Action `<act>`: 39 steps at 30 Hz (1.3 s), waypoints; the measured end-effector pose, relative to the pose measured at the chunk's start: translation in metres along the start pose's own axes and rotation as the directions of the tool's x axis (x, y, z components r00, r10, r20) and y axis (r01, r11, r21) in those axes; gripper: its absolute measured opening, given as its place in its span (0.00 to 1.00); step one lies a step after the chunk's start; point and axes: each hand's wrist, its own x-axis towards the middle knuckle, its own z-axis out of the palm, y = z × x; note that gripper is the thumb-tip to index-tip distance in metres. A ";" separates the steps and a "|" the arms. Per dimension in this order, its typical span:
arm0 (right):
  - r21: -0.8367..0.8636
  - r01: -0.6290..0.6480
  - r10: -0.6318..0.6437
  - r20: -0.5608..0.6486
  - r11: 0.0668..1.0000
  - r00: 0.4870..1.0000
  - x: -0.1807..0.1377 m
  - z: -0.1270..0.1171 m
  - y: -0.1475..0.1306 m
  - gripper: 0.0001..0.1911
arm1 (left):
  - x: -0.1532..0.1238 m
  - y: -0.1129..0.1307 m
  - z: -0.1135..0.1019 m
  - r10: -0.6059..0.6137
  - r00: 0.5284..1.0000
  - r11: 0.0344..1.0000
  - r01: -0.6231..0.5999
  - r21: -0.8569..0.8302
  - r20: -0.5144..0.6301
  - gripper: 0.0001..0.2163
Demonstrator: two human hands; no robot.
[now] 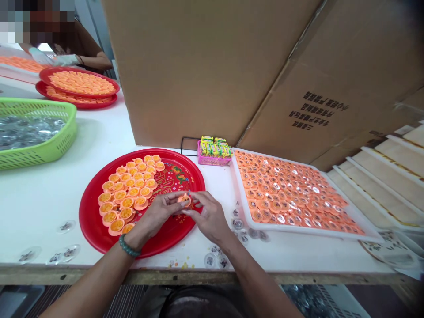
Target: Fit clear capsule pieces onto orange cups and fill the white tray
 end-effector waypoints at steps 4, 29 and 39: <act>-0.160 0.042 -0.048 -0.029 0.986 0.998 -0.003 0.009 -0.002 0.19 | -0.001 -0.001 -0.001 0.004 1.000 1.000 -0.005 0.030 0.027 0.20; -0.379 0.164 -0.253 -0.200 0.911 0.947 -0.009 0.031 0.000 0.15 | 0.001 -0.003 -0.004 0.098 0.993 0.995 -0.096 0.026 -0.063 0.19; -0.389 0.177 -0.272 -0.206 0.904 0.940 -0.008 0.033 -0.004 0.16 | 0.000 -0.004 -0.004 0.124 0.989 0.992 -0.122 0.024 -0.086 0.15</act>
